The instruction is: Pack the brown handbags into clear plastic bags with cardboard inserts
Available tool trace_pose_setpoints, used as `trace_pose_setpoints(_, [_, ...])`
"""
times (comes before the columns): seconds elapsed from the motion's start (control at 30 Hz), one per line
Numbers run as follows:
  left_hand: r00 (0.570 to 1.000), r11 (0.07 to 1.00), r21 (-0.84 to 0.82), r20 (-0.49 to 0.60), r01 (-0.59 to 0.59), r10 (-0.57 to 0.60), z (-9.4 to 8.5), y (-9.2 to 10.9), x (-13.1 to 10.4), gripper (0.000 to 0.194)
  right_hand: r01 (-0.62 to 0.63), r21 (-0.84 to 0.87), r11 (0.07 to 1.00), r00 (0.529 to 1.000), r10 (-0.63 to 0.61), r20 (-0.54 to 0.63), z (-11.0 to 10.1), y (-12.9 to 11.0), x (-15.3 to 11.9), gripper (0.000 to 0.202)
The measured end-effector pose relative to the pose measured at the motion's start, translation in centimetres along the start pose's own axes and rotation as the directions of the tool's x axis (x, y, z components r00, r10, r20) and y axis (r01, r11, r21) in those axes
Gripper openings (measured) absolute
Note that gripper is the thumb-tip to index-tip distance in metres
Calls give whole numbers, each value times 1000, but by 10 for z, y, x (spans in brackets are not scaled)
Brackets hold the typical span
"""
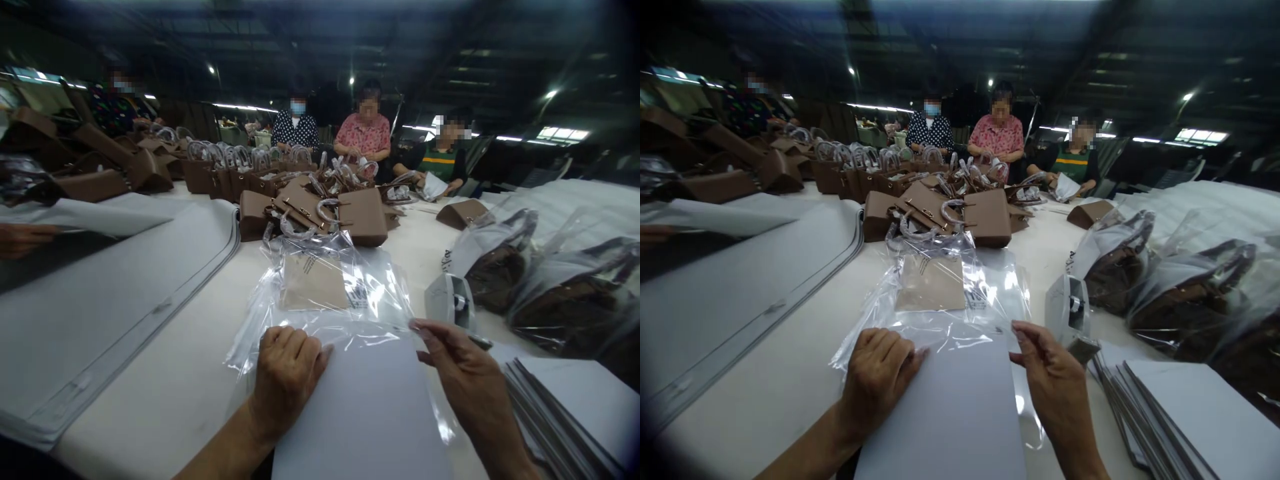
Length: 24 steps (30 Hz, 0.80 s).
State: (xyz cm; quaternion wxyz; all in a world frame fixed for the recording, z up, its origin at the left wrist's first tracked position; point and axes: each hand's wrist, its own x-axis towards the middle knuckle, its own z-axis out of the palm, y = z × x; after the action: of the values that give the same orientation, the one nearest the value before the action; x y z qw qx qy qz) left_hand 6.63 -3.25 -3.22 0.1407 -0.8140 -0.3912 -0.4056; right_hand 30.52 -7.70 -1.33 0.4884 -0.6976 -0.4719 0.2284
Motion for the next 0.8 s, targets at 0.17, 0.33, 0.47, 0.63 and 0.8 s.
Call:
trace_pose_setpoints(0.17, [999, 1000, -19, -44, -20, 19, -1, 1, 3, 29, 19, -146, 989, 997, -30, -69, 12, 9, 4, 35])
trace_pose_setpoints(0.33, [998, 1000, -16, -57, -2, 1, -2, 0, 1, 28, 88, -120, 989, 978, -63, 199, 25, 32, 32, 33])
trace_pose_setpoints(0.47, [998, 999, -34, -56, 35, -37, -4, -3, -10, 28, -173, 177, 969, 982, 157, 103, 32, 29, 32, 34])
trace_pose_setpoints(0.63, [989, 993, -75, -111, 93, -101, -7, -6, -27, 28, -121, 71, 990, 991, 125, -55, 11, 6, -13, 40])
trace_pose_setpoints(0.8, [990, 991, -105, -103, 83, -94, -3, 3, -27, 29, -216, 93, 972, 973, 222, -61, 0, 8, -42, 40])
